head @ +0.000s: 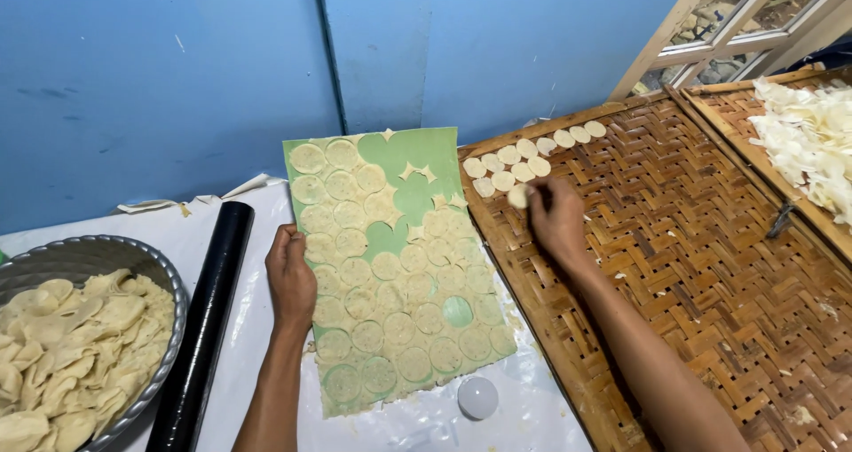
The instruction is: Peeling off small circular dough pieces from a sheet and arranging them on a tray for drying.
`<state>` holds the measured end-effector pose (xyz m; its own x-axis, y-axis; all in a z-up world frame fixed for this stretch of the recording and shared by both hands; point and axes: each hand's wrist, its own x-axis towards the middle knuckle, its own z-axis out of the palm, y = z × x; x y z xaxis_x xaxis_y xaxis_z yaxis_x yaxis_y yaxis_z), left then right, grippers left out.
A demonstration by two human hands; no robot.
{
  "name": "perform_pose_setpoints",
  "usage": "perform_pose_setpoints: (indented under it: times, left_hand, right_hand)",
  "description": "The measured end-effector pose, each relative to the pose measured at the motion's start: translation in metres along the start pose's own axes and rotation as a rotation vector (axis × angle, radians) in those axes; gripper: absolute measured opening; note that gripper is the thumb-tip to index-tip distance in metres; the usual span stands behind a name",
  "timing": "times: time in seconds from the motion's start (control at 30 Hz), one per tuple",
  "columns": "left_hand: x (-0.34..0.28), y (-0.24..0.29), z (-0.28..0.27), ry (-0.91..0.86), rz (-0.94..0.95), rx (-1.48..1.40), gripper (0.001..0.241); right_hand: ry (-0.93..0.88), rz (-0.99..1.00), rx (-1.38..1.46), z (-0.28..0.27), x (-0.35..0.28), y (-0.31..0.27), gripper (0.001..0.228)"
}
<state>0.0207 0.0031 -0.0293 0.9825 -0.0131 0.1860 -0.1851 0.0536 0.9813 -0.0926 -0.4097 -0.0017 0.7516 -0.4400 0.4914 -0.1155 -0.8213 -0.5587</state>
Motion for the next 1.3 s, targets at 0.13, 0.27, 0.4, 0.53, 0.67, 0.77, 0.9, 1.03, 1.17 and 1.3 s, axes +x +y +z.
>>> perform_pose_setpoints:
  times: [0.13, 0.27, 0.4, 0.53, 0.67, 0.77, 0.9, 1.03, 1.17, 1.3]
  left_hand:
    - [-0.001, 0.003, 0.0, -0.009, 0.003, 0.012, 0.019]
    - [-0.001, 0.002, 0.0, -0.015, -0.012, 0.024, 0.02]
    - [-0.001, -0.003, -0.004, -0.003, -0.018, 0.026, 0.019]
    - [-0.001, 0.0, -0.003, -0.007, -0.027, 0.026, 0.019]
    - [0.002, -0.009, -0.004, -0.004, -0.014, 0.01, 0.018]
    - [0.001, -0.006, -0.003, -0.002, 0.0, 0.014, 0.019]
    - [0.0, 0.002, 0.001, -0.004, 0.017, 0.013, 0.019]
    - [-0.002, 0.008, 0.003, 0.017, 0.007, -0.008, 0.019]
    - [-0.005, 0.012, 0.004, 0.011, 0.001, -0.005, 0.018]
    - [-0.005, 0.02, 0.004, 0.005, -0.011, 0.003, 0.017]
  right_hand:
    - [0.148, 0.086, -0.023, 0.0, 0.029, 0.049, 0.011]
    - [0.219, 0.127, -0.03, 0.0, 0.048, 0.066, 0.011]
    - [0.237, 0.186, -0.02, 0.001, 0.056, 0.065, 0.012]
    - [0.221, 0.178, -0.066, 0.004, 0.058, 0.08, 0.007]
    - [0.209, 0.17, -0.13, -0.003, 0.06, 0.073, 0.01]
    - [0.195, 0.141, -0.187, -0.006, 0.056, 0.063, 0.016]
    - [0.21, 0.048, -0.154, -0.017, 0.048, 0.032, 0.024]
    - [0.183, -0.054, -0.097, -0.007, 0.024, -0.036, 0.021]
    - [-0.05, -0.392, -0.052, 0.027, -0.006, -0.086, 0.008]
    - [-0.324, -0.586, -0.095, 0.034, -0.02, -0.13, 0.028]
